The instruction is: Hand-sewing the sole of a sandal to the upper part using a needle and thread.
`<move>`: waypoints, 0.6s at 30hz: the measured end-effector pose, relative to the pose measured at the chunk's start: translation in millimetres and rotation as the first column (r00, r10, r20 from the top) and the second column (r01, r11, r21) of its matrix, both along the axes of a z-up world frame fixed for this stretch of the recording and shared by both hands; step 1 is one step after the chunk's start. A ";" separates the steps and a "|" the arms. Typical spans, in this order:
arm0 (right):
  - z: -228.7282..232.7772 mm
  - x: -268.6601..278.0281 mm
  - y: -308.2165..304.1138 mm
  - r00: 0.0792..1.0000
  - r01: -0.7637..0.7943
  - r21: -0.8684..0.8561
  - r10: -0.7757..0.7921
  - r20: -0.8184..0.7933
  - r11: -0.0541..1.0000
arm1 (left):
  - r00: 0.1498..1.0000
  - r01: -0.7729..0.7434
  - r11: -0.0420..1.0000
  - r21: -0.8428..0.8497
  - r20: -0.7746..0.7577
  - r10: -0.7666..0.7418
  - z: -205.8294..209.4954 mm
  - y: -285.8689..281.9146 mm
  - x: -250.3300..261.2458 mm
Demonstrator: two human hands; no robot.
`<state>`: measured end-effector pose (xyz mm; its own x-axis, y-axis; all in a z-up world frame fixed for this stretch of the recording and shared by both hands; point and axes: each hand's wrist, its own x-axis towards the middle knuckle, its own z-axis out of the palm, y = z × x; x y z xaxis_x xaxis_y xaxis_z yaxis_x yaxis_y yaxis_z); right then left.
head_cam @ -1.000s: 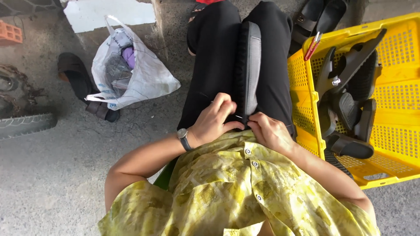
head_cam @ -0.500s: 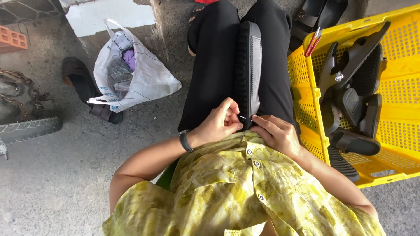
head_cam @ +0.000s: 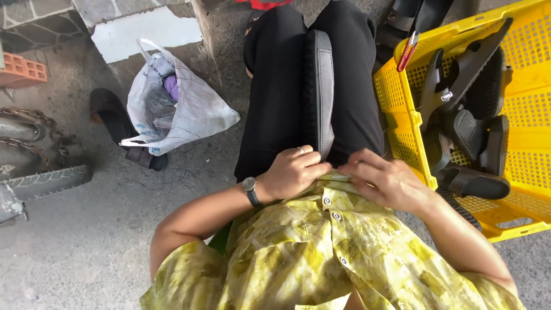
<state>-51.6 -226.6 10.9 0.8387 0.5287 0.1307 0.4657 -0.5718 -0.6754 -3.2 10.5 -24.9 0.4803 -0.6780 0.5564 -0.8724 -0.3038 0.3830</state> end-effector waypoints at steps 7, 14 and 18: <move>-48.5 -4.8 -0.3 0.992 0.043 -0.072 -0.034 0.118 0.996 | 0.992 0.125 0.983 -0.131 0.036 -0.121 12.4 12.2 4.9; -19.3 -1.4 -106.1 0.689 0.591 0.249 -0.641 0.339 0.767 | 0.973 0.104 0.993 -0.054 -0.201 -0.113 32.1 20.3 3.3; 13.3 -4.7 -105.4 0.866 0.500 -0.687 -0.284 0.412 0.527 | 0.911 -0.092 0.972 0.215 -0.376 0.170 16.1 26.2 6.3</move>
<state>-56.3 -332.0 24.2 0.9876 0.1452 0.0600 0.1323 -0.9747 0.1803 3.1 36.7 -8.8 0.7237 -0.6676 0.1749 -0.6128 -0.5051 0.6077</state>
